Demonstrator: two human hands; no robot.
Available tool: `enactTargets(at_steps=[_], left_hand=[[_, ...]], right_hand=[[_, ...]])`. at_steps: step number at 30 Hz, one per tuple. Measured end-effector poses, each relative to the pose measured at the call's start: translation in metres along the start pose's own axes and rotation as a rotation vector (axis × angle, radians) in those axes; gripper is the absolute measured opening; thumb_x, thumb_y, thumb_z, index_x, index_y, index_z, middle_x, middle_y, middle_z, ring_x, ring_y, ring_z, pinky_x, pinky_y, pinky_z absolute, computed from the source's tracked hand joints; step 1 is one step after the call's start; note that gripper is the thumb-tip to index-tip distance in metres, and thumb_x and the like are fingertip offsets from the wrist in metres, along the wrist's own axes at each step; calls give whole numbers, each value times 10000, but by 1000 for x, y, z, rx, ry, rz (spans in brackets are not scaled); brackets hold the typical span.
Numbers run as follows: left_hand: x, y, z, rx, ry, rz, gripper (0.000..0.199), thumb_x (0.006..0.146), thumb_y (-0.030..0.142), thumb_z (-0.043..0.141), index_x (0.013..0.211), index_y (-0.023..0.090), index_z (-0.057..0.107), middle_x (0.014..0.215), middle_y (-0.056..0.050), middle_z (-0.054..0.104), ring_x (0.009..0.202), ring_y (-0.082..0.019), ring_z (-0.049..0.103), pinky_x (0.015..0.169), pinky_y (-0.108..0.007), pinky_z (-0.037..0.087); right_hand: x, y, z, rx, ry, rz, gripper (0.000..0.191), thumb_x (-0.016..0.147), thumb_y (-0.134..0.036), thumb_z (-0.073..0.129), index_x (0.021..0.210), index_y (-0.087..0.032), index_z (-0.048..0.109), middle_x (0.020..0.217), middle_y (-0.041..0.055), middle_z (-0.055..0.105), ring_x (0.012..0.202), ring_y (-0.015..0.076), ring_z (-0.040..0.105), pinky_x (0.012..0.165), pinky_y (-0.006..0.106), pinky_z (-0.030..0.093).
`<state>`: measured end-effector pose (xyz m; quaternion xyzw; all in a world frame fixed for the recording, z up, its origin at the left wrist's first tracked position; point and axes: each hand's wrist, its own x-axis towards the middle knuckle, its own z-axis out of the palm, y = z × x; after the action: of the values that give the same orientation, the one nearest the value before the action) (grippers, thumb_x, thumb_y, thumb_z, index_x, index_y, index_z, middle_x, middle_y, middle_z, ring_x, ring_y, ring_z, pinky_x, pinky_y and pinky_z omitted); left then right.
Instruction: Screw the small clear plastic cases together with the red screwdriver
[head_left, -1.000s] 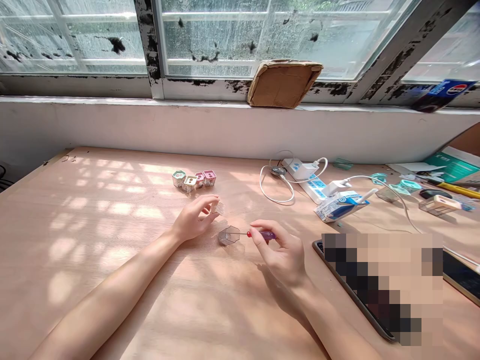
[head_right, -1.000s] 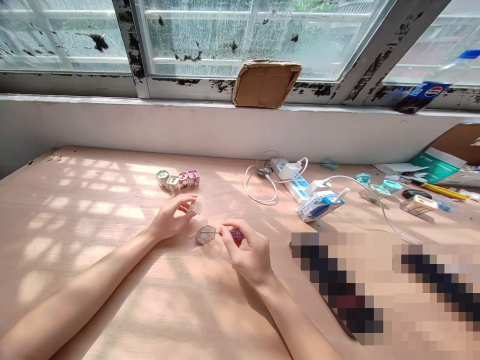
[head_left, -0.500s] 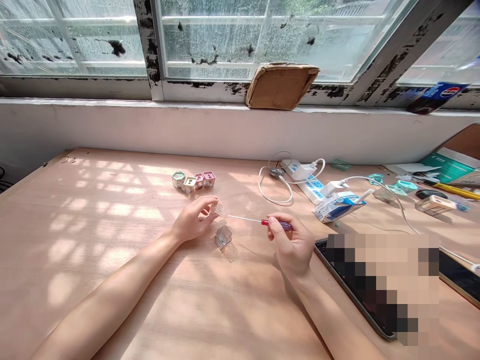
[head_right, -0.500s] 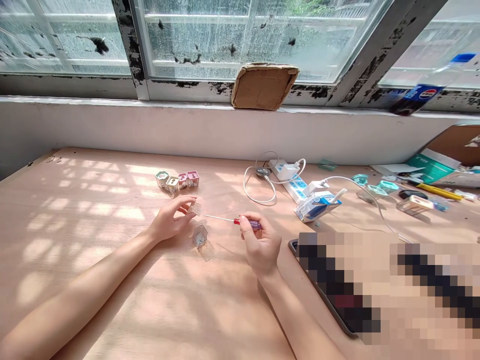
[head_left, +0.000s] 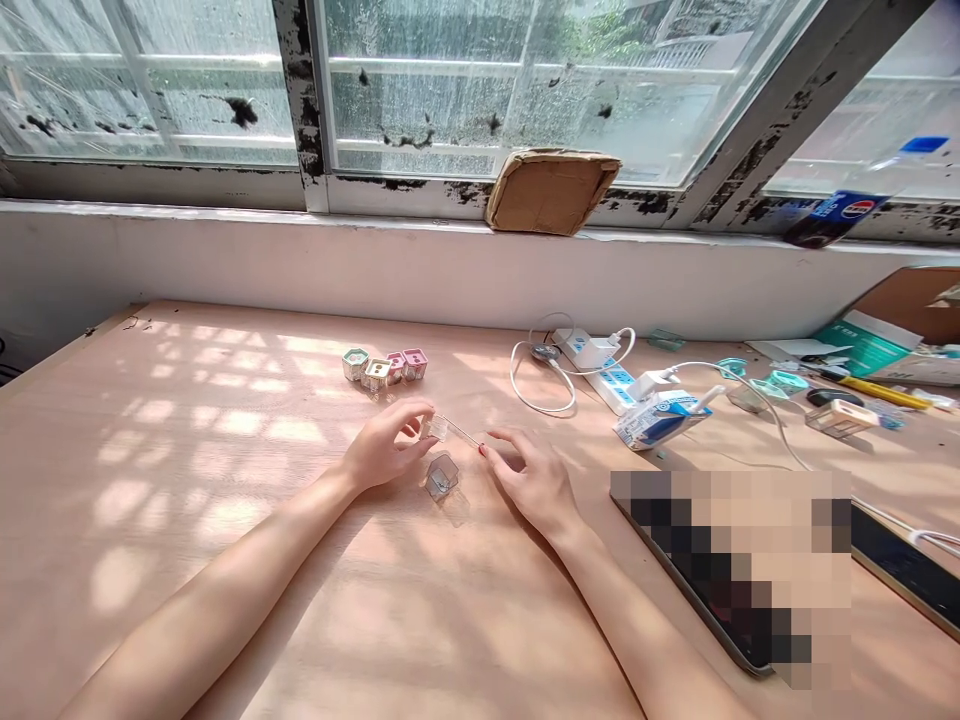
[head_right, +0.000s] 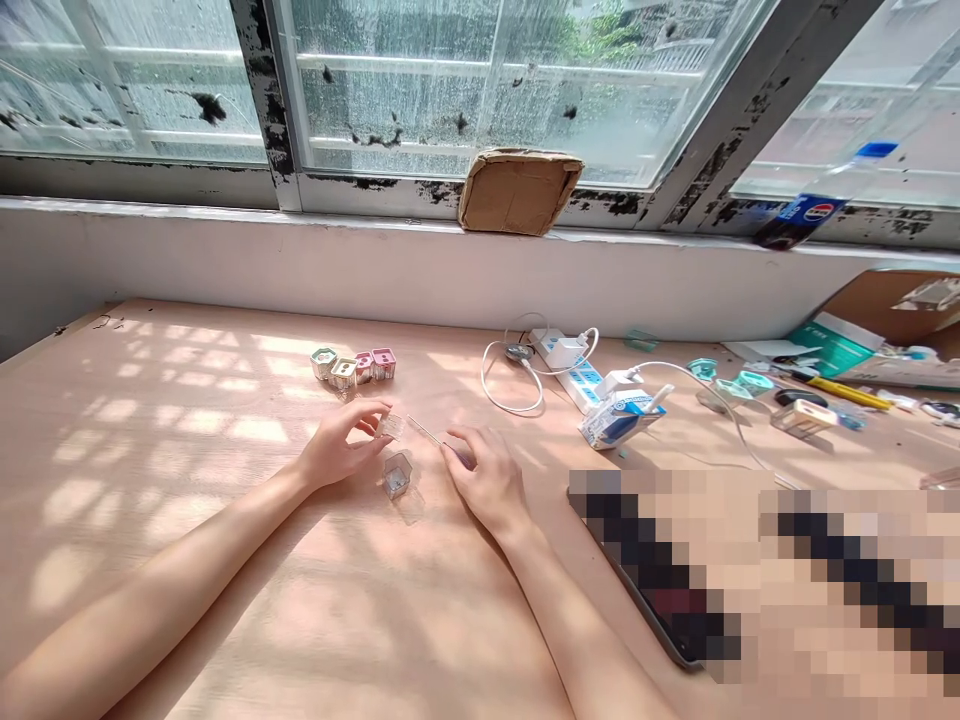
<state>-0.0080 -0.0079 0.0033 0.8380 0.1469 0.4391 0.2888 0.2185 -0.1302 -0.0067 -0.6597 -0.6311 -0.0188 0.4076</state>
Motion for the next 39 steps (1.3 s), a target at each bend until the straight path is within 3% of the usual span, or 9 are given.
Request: enactTargets(at_steps=[3, 9, 15, 26, 39], left_hand=[[1, -1, 3, 6, 2, 26, 285, 938, 223, 657, 1221, 194, 632, 1235, -114, 687, 835, -114, 661, 746, -263, 632], [3, -5, 6, 36, 3, 26, 273, 935, 223, 663, 1205, 188, 649, 1234, -128, 693, 830, -131, 674, 747, -285, 638], [3, -7, 4, 50, 19, -10, 285, 931, 228, 666, 1211, 185, 644, 1217, -128, 699, 887, -161, 702, 769, -301, 638], [4, -7, 5, 15, -23, -67, 261, 922, 227, 662, 1180, 196, 635, 1196, -98, 699, 771, -108, 647, 702, -249, 628], [2, -3, 6, -90, -120, -169, 259, 934, 257, 650, 1188, 213, 622, 1237, -99, 640, 782, -98, 599, 700, -238, 620]], right_hand=[[-1, -7, 5, 85, 61, -85, 219, 958, -381, 626, 1106, -235, 696, 1086, 76, 744, 1026, 266, 691, 905, 403, 554], [16, -14, 29, 136, 35, -145, 192, 949, -354, 644, 1092, -231, 678, 1026, 79, 735, 900, 243, 691, 694, 339, 567], [33, -20, 37, 166, -40, -263, 144, 941, -278, 666, 1075, -228, 668, 1005, 65, 714, 802, 206, 652, 676, 326, 525], [32, -19, 36, 248, -104, -191, 158, 925, -215, 639, 1082, -236, 643, 965, 45, 704, 795, 193, 649, 653, 300, 507], [31, -20, 37, 246, -118, -127, 132, 826, -175, 621, 951, -217, 610, 841, 19, 641, 690, 163, 584, 607, 275, 459]])
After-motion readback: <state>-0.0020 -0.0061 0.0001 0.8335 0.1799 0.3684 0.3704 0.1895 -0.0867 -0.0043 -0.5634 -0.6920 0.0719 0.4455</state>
